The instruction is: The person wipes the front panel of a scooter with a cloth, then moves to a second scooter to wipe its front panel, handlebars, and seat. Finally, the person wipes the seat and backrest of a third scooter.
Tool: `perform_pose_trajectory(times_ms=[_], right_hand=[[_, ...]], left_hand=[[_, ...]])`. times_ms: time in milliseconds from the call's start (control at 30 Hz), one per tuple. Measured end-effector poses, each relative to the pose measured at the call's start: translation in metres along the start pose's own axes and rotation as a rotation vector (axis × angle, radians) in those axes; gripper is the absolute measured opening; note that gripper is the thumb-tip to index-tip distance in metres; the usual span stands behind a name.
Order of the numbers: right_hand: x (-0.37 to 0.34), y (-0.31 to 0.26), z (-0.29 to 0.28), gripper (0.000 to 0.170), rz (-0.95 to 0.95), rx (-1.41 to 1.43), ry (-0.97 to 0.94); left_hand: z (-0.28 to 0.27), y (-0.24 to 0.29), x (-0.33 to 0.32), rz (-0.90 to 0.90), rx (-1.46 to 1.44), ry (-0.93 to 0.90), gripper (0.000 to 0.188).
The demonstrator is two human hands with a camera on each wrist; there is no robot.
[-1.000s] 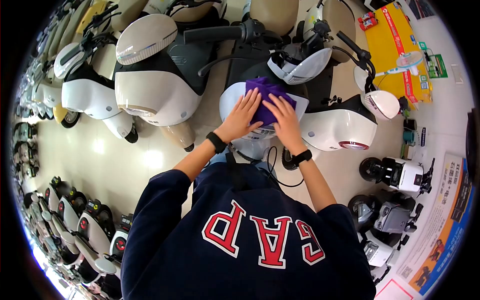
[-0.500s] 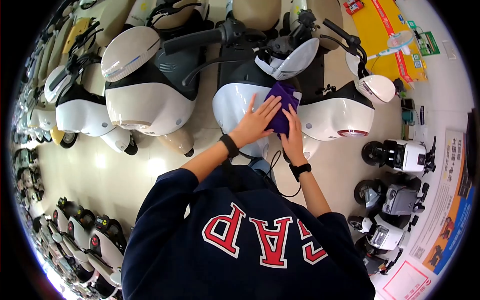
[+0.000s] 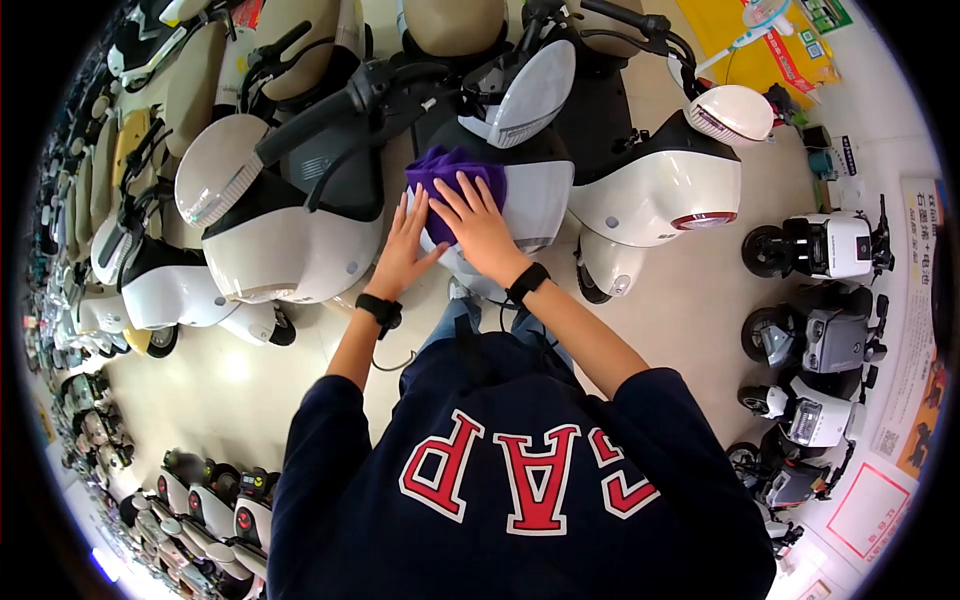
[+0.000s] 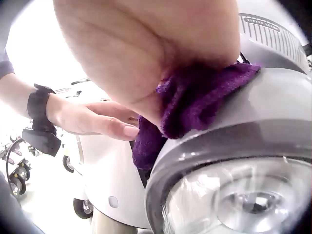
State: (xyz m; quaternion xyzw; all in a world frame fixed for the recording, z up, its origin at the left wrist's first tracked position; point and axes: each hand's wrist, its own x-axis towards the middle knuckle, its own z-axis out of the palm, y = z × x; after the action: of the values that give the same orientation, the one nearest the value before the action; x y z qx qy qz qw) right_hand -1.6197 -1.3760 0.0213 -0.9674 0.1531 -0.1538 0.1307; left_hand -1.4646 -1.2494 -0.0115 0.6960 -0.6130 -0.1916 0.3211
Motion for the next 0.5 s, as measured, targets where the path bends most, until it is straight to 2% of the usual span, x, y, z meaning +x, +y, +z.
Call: perform_pose_trajectory(times_ms=[100, 167, 267, 333, 500], right_hand=[[-0.015, 0.013, -0.005, 0.066, -0.026, 0.011, 0.005], [-0.031, 0.024, -0.016, 0.063, -0.036, 0.023, -0.004], [-0.051, 0.052, -0.041, 0.076, -0.044, 0.134, -0.022], [-0.061, 0.075, -0.050, 0.080, -0.037, 0.181, -0.011], [-0.075, 0.133, -0.054, 0.076, 0.045, 0.469, 0.053]], left_hand=[[0.010, 0.020, 0.001, 0.058, 0.040, 0.034, 0.097], [0.018, 0.035, 0.005, 0.070, 0.049, 0.039, 0.107], [0.027, 0.069, 0.021, 0.077, 0.055, 0.045, 0.114], [0.036, 0.090, 0.040, 0.094, 0.122, 0.077, 0.113], [0.071, 0.130, 0.088, 0.052, 0.280, 0.135, 0.108]])
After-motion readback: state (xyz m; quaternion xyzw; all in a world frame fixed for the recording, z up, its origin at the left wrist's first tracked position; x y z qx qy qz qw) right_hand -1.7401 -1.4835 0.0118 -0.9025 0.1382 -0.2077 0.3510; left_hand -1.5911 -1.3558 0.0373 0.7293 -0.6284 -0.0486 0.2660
